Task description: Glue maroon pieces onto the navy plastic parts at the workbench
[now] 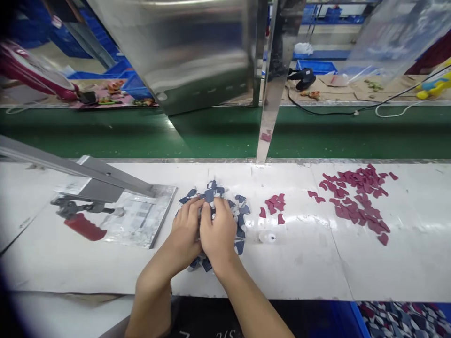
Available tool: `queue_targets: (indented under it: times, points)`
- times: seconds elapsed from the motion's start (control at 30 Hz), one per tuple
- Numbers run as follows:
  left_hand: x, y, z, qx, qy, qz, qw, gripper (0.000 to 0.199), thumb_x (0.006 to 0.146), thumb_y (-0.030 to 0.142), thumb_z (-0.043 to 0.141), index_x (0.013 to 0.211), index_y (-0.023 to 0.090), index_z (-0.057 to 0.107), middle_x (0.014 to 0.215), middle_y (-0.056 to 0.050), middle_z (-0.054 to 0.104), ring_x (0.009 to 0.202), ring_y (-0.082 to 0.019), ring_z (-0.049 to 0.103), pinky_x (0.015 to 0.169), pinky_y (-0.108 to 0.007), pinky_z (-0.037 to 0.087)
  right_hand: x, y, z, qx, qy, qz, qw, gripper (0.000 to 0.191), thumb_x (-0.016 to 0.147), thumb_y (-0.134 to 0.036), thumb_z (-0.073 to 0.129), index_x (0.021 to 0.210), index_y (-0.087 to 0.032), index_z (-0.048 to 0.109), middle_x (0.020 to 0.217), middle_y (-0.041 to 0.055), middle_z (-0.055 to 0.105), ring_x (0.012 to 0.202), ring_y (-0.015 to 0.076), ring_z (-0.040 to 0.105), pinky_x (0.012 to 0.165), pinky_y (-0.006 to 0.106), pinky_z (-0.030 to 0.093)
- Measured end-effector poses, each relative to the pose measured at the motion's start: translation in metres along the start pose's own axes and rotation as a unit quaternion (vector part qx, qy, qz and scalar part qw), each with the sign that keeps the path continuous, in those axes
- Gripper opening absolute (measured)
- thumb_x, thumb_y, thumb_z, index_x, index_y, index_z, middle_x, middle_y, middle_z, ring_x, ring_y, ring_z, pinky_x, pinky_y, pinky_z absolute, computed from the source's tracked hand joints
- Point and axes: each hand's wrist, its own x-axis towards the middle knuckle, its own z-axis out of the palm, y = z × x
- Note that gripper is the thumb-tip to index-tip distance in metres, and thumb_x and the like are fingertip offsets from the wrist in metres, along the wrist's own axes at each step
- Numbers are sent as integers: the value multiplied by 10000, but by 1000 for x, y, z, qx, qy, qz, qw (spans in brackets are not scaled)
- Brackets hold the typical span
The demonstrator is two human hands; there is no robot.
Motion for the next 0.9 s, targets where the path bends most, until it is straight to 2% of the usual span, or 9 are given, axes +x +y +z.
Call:
queue_targets:
  times: [0.07, 0.17, 0.23, 0.33, 0.43, 0.57, 0.73, 0.9]
  points:
    - [-5, 1, 0, -2, 23, -3, 1000, 602, 1012, 172, 561, 1584, 274, 402, 1617, -166, 540, 1606, -389, 461, 1234, -669, 510, -2, 1, -2, -31, 10, -14, 999, 287, 1072, -477, 416, 882, -270, 477, 958, 52, 658, 920, 279, 625, 832, 414, 452]
    - [-17, 5, 8, 13, 115, -13, 993, 503, 1042, 125, 461, 1529, 247, 475, 1575, -148, 603, 1623, -348, 447, 1282, -627, 452, -3, 3, -8, -73, 9, -31, 997, 329, 1103, -516, 401, 894, -273, 474, 948, 49, 663, 939, 291, 636, 833, 422, 459]
    - [-30, 11, 17, 20, 164, -15, 986, 453, 1050, 139, 471, 1491, 231, 523, 1579, -153, 611, 1644, -350, 420, 1315, -618, 396, -3, 5, -13, -106, 8, -61, 992, 331, 1123, -506, 389, 910, -273, 490, 974, 56, 674, 984, 300, 642, 855, 429, 467]
    - [-51, 24, 38, 7, 190, -5, 982, 452, 1059, 249, 551, 1510, 223, 535, 1656, -167, 557, 1673, -371, 371, 1343, -618, 332, -5, 10, -20, -150, 12, -128, 980, 300, 1144, -461, 385, 967, -270, 533, 1042, 78, 690, 1056, 312, 630, 906, 443, 480]
    - [-66, 34, 64, 6, 205, 0, 979, 500, 1048, 313, 595, 1530, 201, 527, 1680, -191, 532, 1679, -384, 352, 1335, -620, 325, -9, 17, -27, -174, 1, -175, 969, 268, 1158, -417, 392, 1021, -264, 564, 1087, 89, 700, 1068, 311, 616, 928, 447, 489]
    - [-66, 36, 90, 42, 240, 9, 970, 458, 1040, 302, 610, 1482, 183, 590, 1671, -226, 548, 1656, -410, 392, 1313, -632, 339, -13, 28, -32, -193, 1, -221, 956, 244, 1167, -363, 399, 1069, -253, 594, 1163, 122, 709, 1143, 323, 610, 991, 471, 497]
    - [-59, 38, 97, 59, 273, 1, 960, 358, 1050, 249, 591, 1389, 174, 678, 1656, -247, 570, 1626, -437, 448, 1297, -674, 328, -9, 39, -33, -202, 26, -261, 943, 274, 1161, -334, 377, 1124, -239, 631, 1208, 157, 706, 1157, 344, 572, 1046, 515, 493]
    - [-63, 41, 94, 37, 310, -28, 950, 251, 1054, 225, 568, 1277, 168, 668, 1596, -249, 609, 1623, -418, 458, 1305, -668, 307, -6, 49, -32, -163, 49, -276, 946, 239, 1131, -342, 399, 1054, -241, 601, 1121, 145, 687, 1065, 322, 578, 1015, 496, 497]
